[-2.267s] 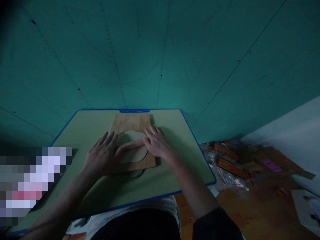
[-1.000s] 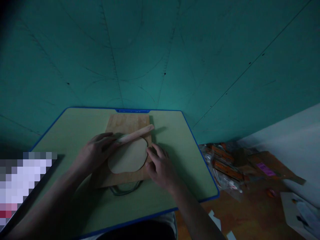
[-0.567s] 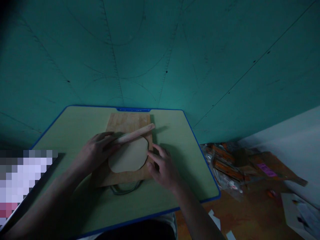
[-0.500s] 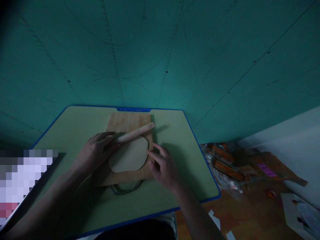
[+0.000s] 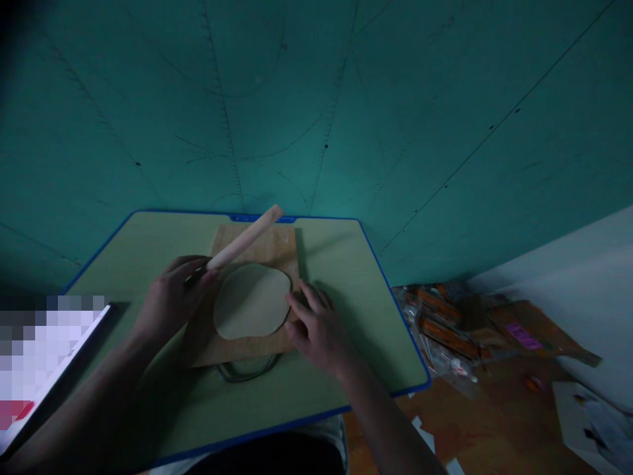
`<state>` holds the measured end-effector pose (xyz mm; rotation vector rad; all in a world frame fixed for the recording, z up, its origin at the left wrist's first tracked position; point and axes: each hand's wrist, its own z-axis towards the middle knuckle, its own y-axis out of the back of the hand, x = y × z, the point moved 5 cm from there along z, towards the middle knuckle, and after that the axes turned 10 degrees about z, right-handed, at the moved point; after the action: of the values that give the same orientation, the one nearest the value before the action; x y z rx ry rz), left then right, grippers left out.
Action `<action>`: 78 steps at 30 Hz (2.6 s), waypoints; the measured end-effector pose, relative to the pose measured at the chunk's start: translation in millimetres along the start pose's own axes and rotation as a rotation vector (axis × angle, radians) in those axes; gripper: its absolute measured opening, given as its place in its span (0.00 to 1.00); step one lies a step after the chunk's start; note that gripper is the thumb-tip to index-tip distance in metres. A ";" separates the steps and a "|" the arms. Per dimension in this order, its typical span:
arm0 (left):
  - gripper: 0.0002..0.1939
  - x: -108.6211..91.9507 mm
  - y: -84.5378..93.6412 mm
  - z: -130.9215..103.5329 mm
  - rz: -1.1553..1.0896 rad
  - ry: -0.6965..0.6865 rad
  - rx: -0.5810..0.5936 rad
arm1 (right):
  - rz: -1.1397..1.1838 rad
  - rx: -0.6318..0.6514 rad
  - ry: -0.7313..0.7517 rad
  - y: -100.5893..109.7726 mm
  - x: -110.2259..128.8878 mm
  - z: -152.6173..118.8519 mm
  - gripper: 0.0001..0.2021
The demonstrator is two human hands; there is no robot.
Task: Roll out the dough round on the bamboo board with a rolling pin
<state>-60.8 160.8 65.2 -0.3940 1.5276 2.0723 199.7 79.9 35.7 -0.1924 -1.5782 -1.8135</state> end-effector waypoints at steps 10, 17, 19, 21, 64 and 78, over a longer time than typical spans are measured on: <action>0.23 2.2 1.9 1.1 -0.013 -0.007 -0.041 | -0.039 -0.024 0.046 -1.3 8.4 2.1 0.22; 0.25 1.3 2.5 0.7 -0.018 -0.007 -0.023 | -0.033 -0.043 0.008 -1.1 1.7 1.8 0.25; 0.25 1.0 3.4 0.9 -0.012 -0.017 -0.023 | -0.040 -0.051 0.004 -1.5 -0.8 1.8 0.27; 0.24 0.4 4.4 1.0 -0.008 -0.027 -0.022 | -0.043 -0.044 0.005 -2.4 -1.3 2.2 0.26; 0.25 0.8 1.6 -0.2 -0.023 -0.095 -0.002 | -0.042 0.134 0.006 -5.7 -3.8 4.4 0.30; 0.25 2.3 5.2 -1.1 -0.033 -0.071 0.006 | -0.082 0.142 0.006 -4.7 2.8 9.5 0.28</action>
<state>-65.7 159.2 67.8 -0.3376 1.4757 2.0341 191.7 87.4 35.8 -0.0570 -1.7261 -1.7529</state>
